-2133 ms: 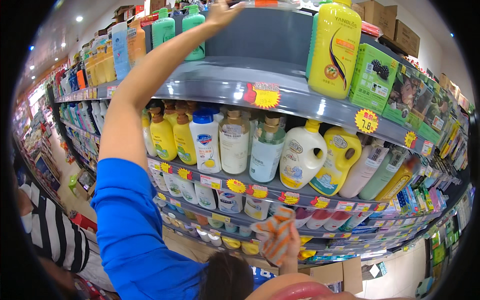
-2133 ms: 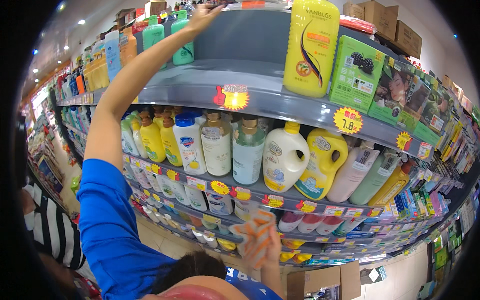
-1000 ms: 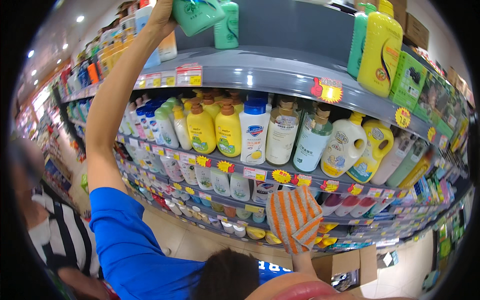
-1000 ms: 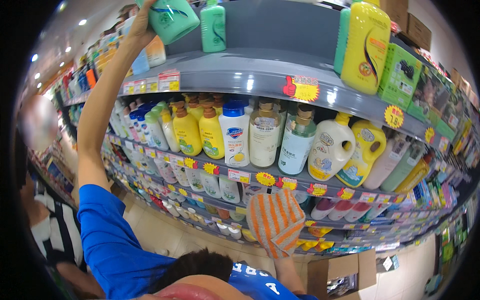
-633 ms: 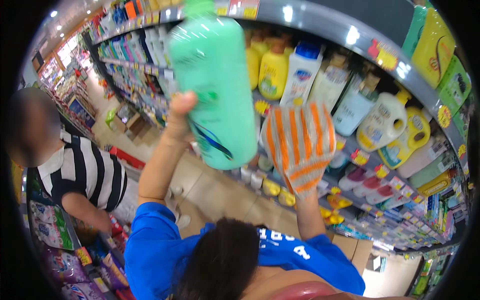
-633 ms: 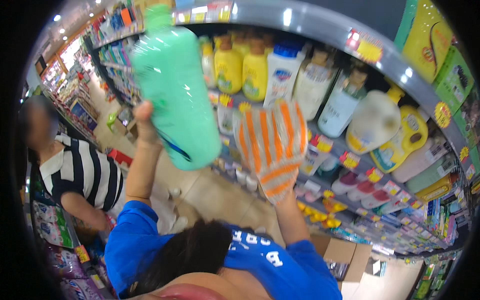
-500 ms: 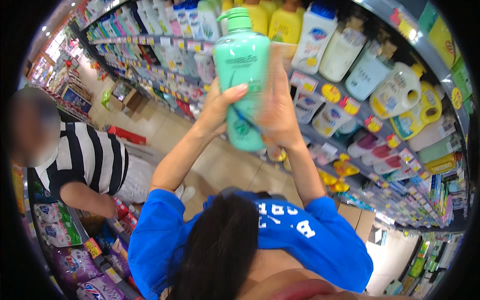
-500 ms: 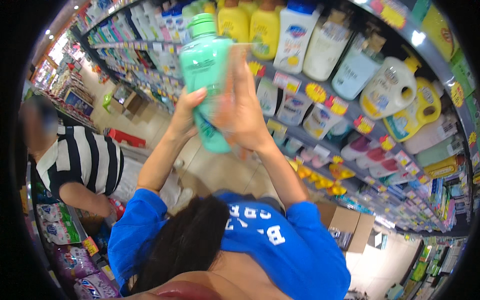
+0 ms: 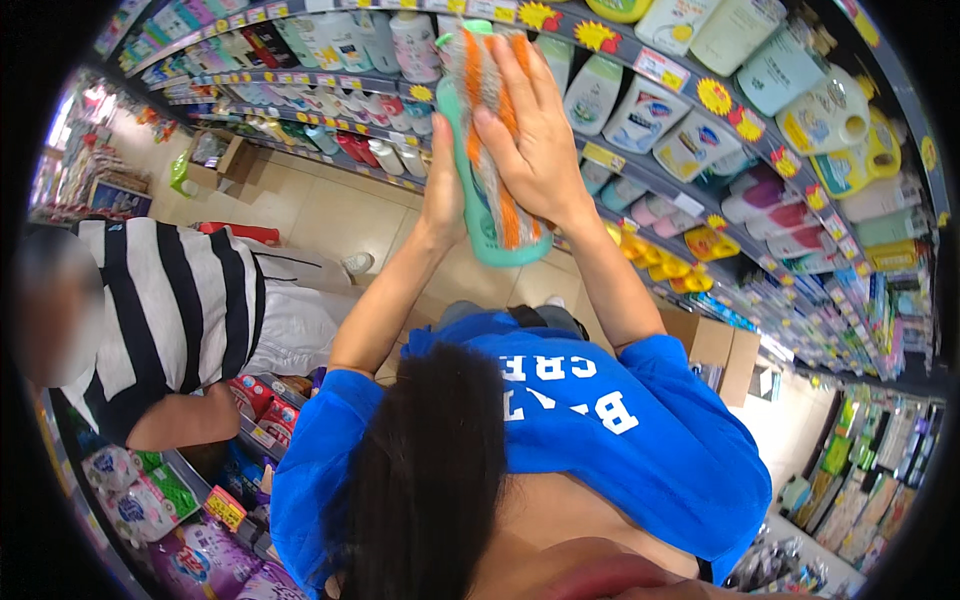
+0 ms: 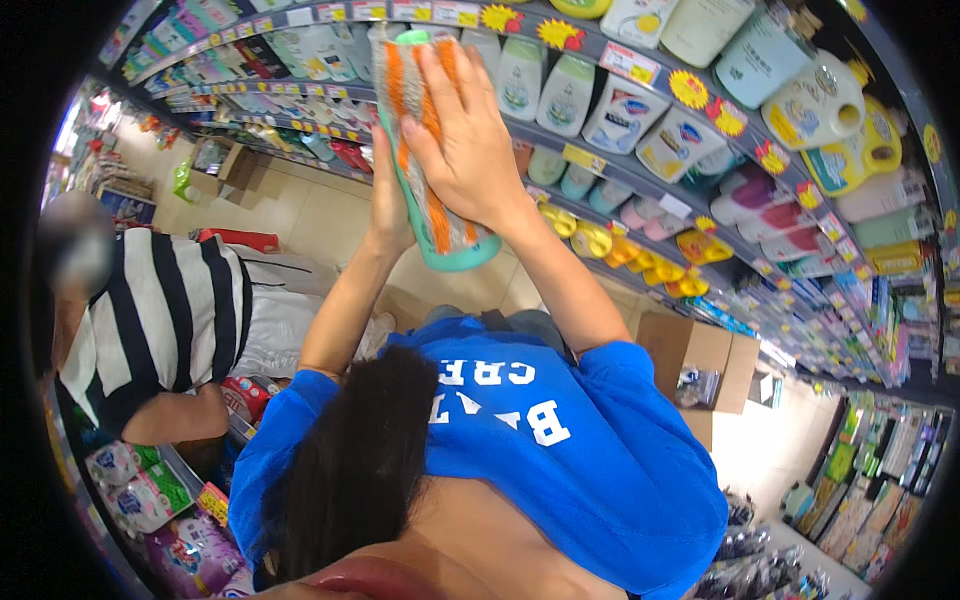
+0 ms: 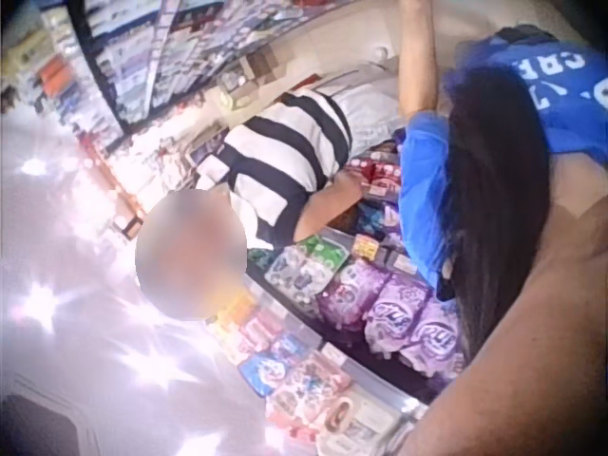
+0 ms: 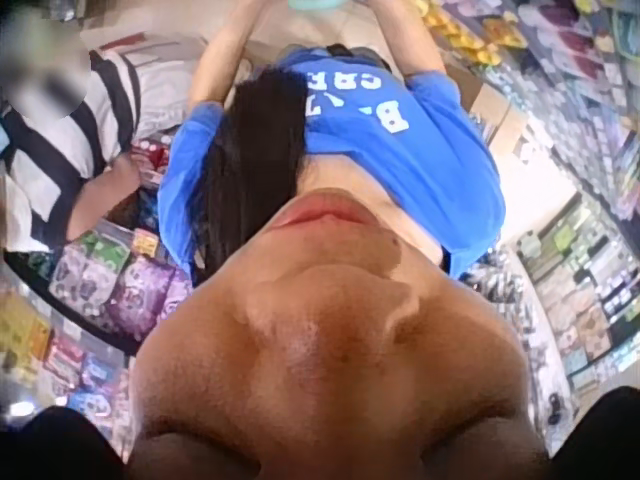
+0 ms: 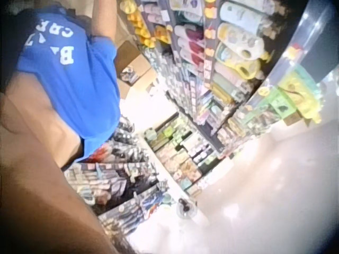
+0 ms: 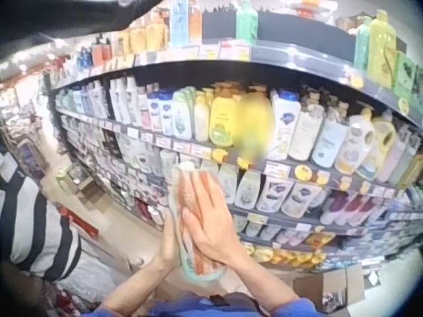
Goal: The person wipes various bottles of soaps and detergents on a store shelf using a cloth, occasionally picking up items to clean them and the shelf behind them.
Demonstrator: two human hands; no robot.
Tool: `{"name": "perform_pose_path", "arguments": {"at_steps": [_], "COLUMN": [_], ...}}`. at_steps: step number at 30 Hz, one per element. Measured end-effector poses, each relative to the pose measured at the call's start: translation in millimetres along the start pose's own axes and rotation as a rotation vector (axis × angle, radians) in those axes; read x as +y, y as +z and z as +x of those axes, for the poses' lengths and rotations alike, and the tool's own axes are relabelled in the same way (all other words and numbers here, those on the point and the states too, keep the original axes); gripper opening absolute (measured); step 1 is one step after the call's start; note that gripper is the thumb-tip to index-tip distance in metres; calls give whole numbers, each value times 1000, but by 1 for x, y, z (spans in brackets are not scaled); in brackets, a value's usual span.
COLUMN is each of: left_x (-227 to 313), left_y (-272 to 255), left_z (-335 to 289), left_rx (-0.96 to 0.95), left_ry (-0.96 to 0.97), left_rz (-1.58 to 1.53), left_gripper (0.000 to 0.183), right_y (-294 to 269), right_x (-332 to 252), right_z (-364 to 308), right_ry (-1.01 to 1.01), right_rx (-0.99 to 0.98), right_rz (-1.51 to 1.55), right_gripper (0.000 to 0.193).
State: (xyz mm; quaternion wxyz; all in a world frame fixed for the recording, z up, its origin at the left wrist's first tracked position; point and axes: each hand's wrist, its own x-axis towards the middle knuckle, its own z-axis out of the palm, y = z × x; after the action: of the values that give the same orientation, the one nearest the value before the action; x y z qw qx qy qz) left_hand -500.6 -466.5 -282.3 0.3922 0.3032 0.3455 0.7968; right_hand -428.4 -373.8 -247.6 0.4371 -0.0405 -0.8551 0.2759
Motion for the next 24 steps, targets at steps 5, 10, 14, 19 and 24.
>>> {"name": "perform_pose_path", "arguments": {"at_steps": [5, 10, 14, 19, 24], "left_x": [-5, -10, -35, -46, -50], "left_y": [-33, -6, 5, 3, 12], "left_z": [6, 2, 0, -1, -3], "left_rx": [-196, -221, -195, -212, -176], "left_ry": [-345, -384, -266, -139, -50], "left_rz": [-423, -188, -141, -39, 301], "left_gripper": [76, 81, 74, 75, 89], "right_y": [-6, -32, -49, -38, -43], "right_x": [-28, -8, 4, -27, -15], "right_z": [-66, -54, -12, -60, -66], "right_ry": [-301, -352, -262, -130, -44], "right_rx": [-299, -351, -113, -120, 156], "right_rz": [-389, -229, -325, -486, -310], "right_gripper": [45, 31, 28, 47, 77]}}
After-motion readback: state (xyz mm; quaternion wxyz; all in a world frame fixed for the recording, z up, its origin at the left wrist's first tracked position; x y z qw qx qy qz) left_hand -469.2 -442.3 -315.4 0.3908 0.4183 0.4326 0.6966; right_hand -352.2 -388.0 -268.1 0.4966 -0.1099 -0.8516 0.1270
